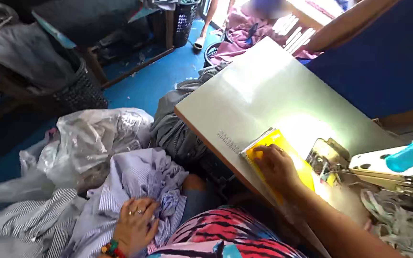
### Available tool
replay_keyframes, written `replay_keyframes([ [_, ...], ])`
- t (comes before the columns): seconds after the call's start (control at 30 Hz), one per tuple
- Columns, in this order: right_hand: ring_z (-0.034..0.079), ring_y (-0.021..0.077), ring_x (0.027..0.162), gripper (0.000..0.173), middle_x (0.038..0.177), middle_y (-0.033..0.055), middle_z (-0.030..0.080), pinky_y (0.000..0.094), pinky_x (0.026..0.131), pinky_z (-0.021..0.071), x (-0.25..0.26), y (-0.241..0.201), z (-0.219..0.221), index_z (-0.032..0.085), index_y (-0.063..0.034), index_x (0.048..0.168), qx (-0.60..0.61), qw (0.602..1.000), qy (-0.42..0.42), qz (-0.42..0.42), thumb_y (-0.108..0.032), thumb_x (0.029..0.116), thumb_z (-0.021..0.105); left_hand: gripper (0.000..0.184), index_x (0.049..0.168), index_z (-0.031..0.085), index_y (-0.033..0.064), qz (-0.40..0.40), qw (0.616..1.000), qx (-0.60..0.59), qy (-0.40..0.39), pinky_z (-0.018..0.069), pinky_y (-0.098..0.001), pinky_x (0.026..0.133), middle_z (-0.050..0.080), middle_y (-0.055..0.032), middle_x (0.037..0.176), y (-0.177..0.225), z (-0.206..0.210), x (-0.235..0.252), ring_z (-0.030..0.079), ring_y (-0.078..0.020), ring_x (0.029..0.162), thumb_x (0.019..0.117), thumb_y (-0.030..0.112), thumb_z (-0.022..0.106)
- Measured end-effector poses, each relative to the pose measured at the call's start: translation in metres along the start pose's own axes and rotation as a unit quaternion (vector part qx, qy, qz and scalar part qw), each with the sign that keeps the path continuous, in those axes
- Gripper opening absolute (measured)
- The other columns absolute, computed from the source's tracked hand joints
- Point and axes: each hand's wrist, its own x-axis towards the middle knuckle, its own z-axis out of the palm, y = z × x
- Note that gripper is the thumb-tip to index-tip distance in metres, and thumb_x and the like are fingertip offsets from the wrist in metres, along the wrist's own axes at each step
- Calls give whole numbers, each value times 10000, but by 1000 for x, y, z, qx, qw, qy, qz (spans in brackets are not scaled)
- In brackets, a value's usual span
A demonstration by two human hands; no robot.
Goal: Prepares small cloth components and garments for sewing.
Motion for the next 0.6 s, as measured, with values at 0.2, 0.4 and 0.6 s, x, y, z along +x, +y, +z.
replay_keyframes([
  [0.2, 638, 233, 837, 356, 907, 82, 665, 422, 758, 531, 0, 10, 3, 740, -156, 1131, 20, 999, 15, -22, -417, 1008, 530, 320, 946, 752, 247, 52, 998, 21, -16, 466, -552, 989, 752, -28, 1005, -7, 37, 2, 704, -263, 1028, 994, 338, 448],
  [0.4, 672, 261, 916, 522, 932, 84, 689, 461, 830, 551, 3, 10, -2, 731, -161, 1150, 18, 999, 3, -40, -610, 925, 589, 270, 954, 778, 237, 88, 994, 29, -56, 452, -559, 1007, 750, -36, 994, -12, 42, -4, 702, -271, 1014, 985, 189, 514],
  [0.6, 681, 361, 999, 499, 1033, 170, 695, 552, 883, 544, 16, 1, -10, 686, -97, 1262, -4, 993, -84, -84, -472, 933, 656, 208, 1057, 757, -58, -5, 964, -115, -239, 470, -613, 1011, 749, -228, 1088, 3, -5, 49, 701, -435, 1061, 928, -7, 601],
])
